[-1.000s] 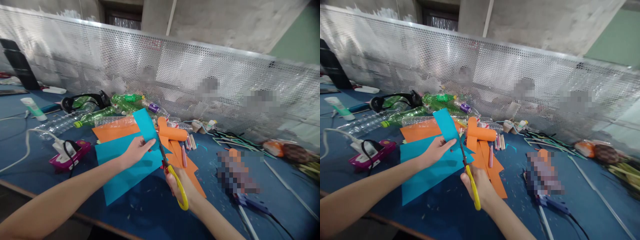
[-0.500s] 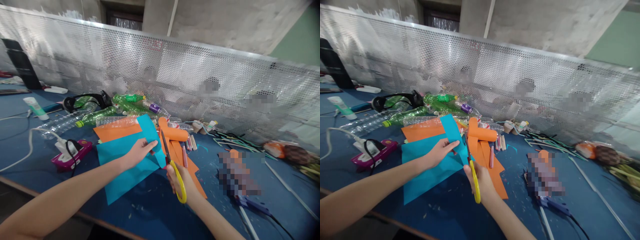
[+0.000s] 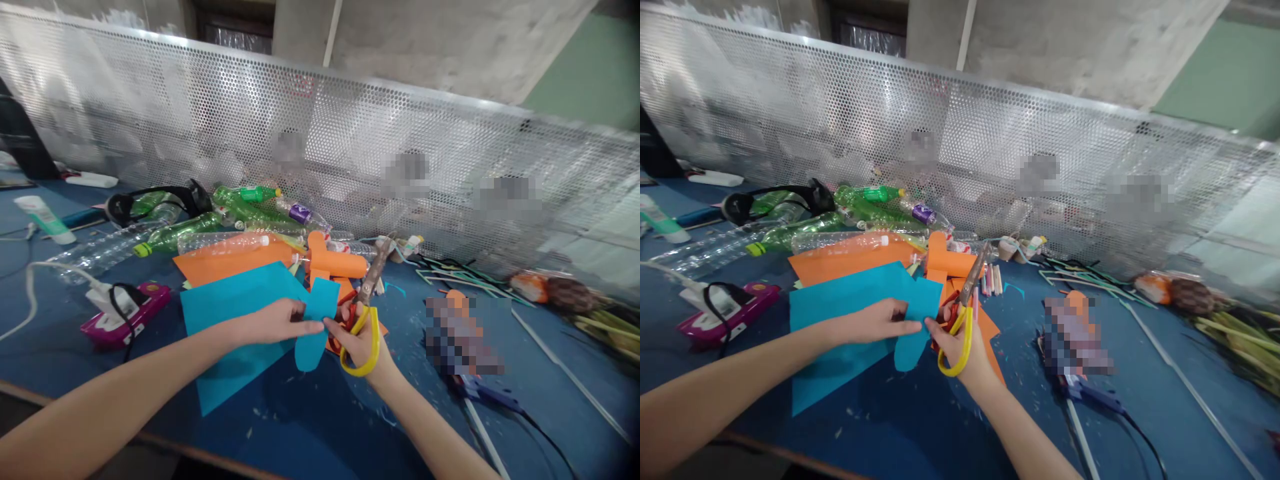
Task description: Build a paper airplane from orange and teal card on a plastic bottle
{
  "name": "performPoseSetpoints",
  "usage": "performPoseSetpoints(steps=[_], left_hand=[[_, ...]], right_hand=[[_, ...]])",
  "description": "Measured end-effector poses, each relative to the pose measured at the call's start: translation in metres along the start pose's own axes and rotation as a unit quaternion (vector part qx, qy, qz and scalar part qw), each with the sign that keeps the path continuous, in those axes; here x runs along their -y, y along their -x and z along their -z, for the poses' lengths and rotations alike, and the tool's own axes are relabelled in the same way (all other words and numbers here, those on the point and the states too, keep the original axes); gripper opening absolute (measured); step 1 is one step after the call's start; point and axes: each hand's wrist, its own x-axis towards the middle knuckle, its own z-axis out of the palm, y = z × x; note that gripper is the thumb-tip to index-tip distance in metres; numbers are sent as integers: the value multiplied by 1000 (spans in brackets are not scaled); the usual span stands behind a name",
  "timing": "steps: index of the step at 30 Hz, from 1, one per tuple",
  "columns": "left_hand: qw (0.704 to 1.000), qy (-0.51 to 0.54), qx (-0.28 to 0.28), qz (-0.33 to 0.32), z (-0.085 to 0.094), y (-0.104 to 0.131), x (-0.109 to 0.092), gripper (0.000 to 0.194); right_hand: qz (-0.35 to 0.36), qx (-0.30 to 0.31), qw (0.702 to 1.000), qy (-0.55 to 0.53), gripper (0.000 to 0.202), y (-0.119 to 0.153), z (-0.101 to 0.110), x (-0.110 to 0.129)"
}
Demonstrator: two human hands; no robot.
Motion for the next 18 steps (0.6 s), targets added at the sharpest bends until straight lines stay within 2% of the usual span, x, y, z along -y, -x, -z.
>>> performPoseSetpoints(steps=[4, 9, 13, 15, 18], left_hand=[[993, 89, -72, 12, 0, -4, -3, 42], [980, 171, -95, 37, -2, -4, -5, 42], [981, 159, -94, 53, -6, -1, -7, 49], [982, 139, -114, 50, -8, -1, -8, 53], [971, 180, -148, 58, -10, -1, -8, 50]], right_hand=[[-60, 38, 995, -67, 40, 1, -3, -1], [-106, 52, 985, -127, 42, 2, -5, 1], [-107, 59, 984, -130, 39, 4, -6, 1], [-99, 65, 985, -122, 38, 6, -6, 0], [-57, 76, 994, -44, 35, 10, -3, -3]])
